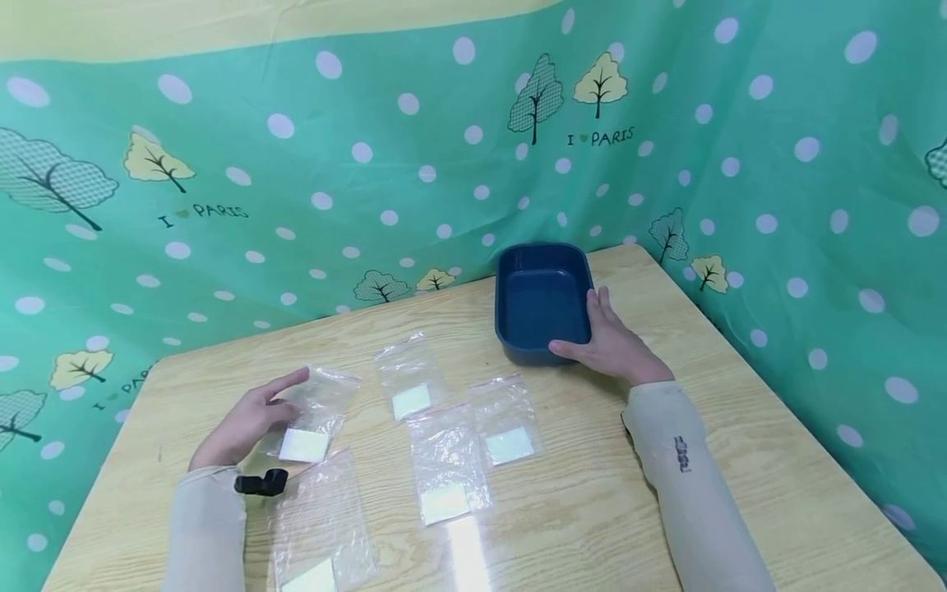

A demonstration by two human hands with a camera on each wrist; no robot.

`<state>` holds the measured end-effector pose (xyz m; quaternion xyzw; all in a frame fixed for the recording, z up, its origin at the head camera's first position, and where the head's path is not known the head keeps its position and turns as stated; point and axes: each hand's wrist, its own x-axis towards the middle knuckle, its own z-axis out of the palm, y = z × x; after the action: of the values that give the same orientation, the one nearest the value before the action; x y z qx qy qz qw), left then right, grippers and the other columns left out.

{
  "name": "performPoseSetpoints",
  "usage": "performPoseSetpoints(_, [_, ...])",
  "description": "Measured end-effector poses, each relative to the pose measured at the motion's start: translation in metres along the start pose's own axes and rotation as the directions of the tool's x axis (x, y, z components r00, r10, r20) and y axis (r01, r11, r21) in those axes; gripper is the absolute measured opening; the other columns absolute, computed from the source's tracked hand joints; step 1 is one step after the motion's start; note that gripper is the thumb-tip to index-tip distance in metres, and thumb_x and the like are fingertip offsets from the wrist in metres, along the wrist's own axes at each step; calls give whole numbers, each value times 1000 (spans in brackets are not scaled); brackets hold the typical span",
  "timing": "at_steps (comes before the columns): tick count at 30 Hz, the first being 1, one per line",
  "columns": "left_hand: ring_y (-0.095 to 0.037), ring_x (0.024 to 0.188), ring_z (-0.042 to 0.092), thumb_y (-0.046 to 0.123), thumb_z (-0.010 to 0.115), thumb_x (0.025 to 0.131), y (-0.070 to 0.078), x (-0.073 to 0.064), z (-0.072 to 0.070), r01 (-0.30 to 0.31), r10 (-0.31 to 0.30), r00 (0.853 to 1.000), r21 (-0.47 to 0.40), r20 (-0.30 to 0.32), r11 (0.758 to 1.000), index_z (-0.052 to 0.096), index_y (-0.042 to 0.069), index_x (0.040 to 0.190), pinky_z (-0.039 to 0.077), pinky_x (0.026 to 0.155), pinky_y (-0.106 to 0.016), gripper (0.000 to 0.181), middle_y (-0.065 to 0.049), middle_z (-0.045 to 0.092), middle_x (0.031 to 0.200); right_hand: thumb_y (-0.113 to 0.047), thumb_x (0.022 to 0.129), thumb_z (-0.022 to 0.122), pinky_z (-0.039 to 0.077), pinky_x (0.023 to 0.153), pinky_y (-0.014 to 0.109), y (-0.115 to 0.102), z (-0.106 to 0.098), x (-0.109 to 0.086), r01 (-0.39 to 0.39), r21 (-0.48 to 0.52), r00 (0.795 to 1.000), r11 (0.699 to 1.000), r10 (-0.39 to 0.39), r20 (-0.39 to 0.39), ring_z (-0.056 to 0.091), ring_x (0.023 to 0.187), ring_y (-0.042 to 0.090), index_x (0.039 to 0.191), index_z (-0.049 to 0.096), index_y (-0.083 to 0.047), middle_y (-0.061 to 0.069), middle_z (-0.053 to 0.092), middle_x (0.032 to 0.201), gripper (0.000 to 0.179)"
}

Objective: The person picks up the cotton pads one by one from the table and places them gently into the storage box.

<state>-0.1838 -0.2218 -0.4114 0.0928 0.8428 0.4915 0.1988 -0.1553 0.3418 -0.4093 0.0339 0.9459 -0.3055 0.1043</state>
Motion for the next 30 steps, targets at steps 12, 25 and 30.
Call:
performPoseSetpoints(12, [-14, 105, 64, 5, 60, 99, -12, 5, 3, -42, 34, 997, -111, -68, 993, 41, 3, 154, 54, 85, -27, 58, -19, 41, 155, -68, 90, 60, 18, 110, 73, 3, 1, -4, 1, 30, 1000, 1000, -1, -7, 3, 145, 57, 156, -24, -11, 10, -33, 161, 121])
performPoseSetpoints(25, [-39, 130, 50, -10, 51, 95, 23, 2, 7, -156, 157, 979, 18, -131, 988, 24, 13, 162, 55, 85, -24, 76, -9, 25, 165, -68, 89, 61, 19, 109, 73, 5, -1, -1, 31, 44, 999, 999, -30, -22, 4, 145, 56, 157, -22, -12, 11, -31, 162, 121])
performPoseSetpoints(30, [-36, 133, 47, -7, 57, 94, 46, 0, 9, -214, 222, 969, 80, -105, 974, 20, 24, 163, 54, 84, -23, 85, -3, 19, 167, -69, 88, 61, 21, 109, 73, 9, 3, -1, 38, 51, 999, 998, -37, -25, 6, 146, 55, 158, -22, -14, 10, -29, 163, 121])
